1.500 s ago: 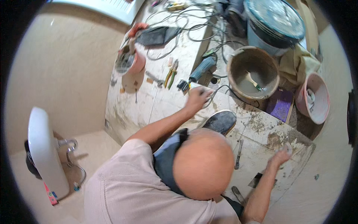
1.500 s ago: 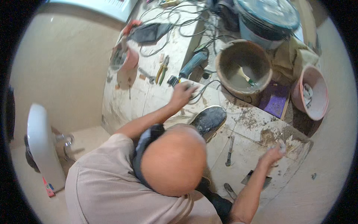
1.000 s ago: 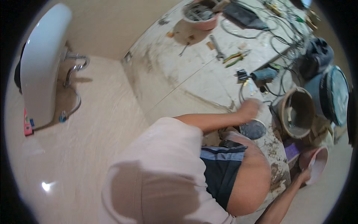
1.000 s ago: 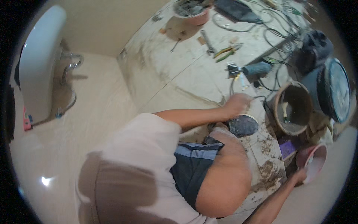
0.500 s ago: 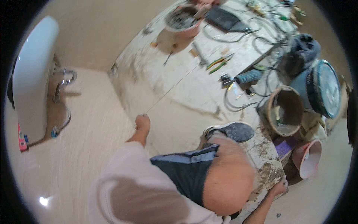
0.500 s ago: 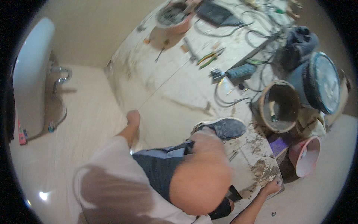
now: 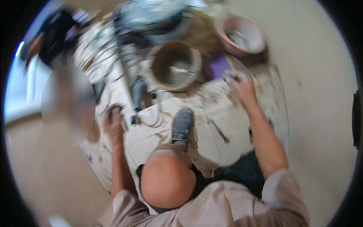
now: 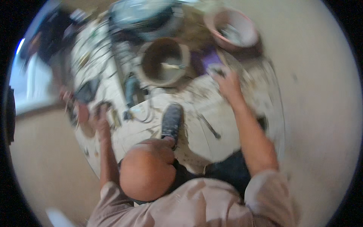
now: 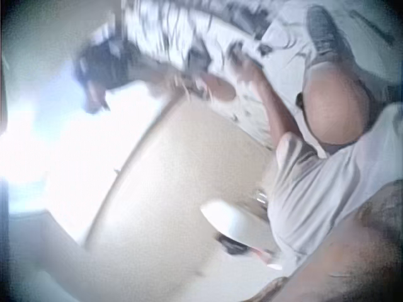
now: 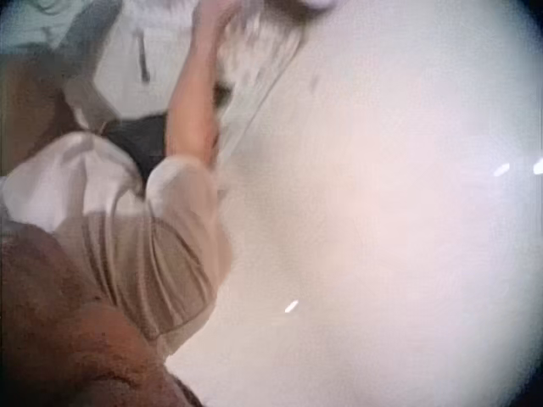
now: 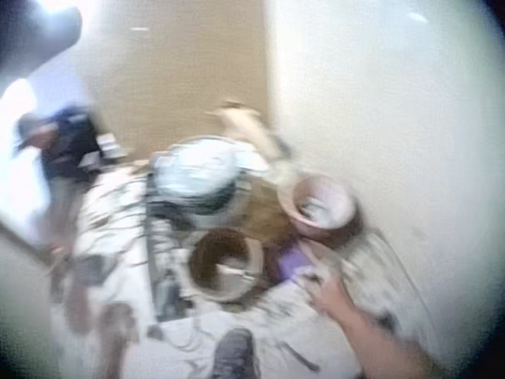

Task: The person cleans and finishes a tiled floor section. They wipe the surface with a red cloth, apply a substance by hand into the gaps of a rectangular floor opening, and smooth it over the surrounding tile.

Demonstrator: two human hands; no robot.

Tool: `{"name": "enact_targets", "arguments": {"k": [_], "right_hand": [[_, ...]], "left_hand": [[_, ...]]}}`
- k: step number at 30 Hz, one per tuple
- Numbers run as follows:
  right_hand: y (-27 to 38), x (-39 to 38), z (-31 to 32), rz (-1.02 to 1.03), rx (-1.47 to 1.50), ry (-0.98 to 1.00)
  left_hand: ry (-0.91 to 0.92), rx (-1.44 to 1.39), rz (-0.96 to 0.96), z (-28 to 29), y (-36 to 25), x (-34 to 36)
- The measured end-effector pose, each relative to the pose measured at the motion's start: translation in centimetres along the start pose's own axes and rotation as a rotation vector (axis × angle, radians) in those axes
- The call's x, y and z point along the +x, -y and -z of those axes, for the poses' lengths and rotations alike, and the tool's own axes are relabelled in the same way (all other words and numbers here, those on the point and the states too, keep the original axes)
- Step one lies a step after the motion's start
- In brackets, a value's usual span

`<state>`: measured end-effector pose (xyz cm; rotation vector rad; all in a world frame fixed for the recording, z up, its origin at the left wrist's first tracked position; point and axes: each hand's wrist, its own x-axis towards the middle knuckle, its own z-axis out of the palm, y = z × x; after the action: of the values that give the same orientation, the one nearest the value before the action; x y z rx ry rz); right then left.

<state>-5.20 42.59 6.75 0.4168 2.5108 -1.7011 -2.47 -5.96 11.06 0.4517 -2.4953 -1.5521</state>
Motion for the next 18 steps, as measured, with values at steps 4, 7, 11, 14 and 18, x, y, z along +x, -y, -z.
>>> {"name": "enact_targets", "arguments": {"k": [4,7,11,14,18], "right_hand": [[-5.0,-4.2,16.6,-0.179,-0.162,-0.319],[-7.8,-13.0,27.6,-0.295,-0.327,-0.610],[-7.7,-30.4,32.3,-0.645,-0.226,-0.949],[-5.9,-42.8,27.9,-0.954,-0.126,-0.828],[-6.9,-53.4,15.5,-1.010,0.121,-1.109]], "left_hand": [[0.102,-0.001,-0.211,-4.0,-7.6,3.5],[0.261,-0.075,-0.292,-11.2,-12.4,9.4],[0.662,-0.079,-0.529,-25.0,-20.4,13.5],[0.919,-0.047,-0.464,-36.1,-26.9,10.2],[1.299,-0.036,-0.643,-44.6,-31.7,-1.3]]}}
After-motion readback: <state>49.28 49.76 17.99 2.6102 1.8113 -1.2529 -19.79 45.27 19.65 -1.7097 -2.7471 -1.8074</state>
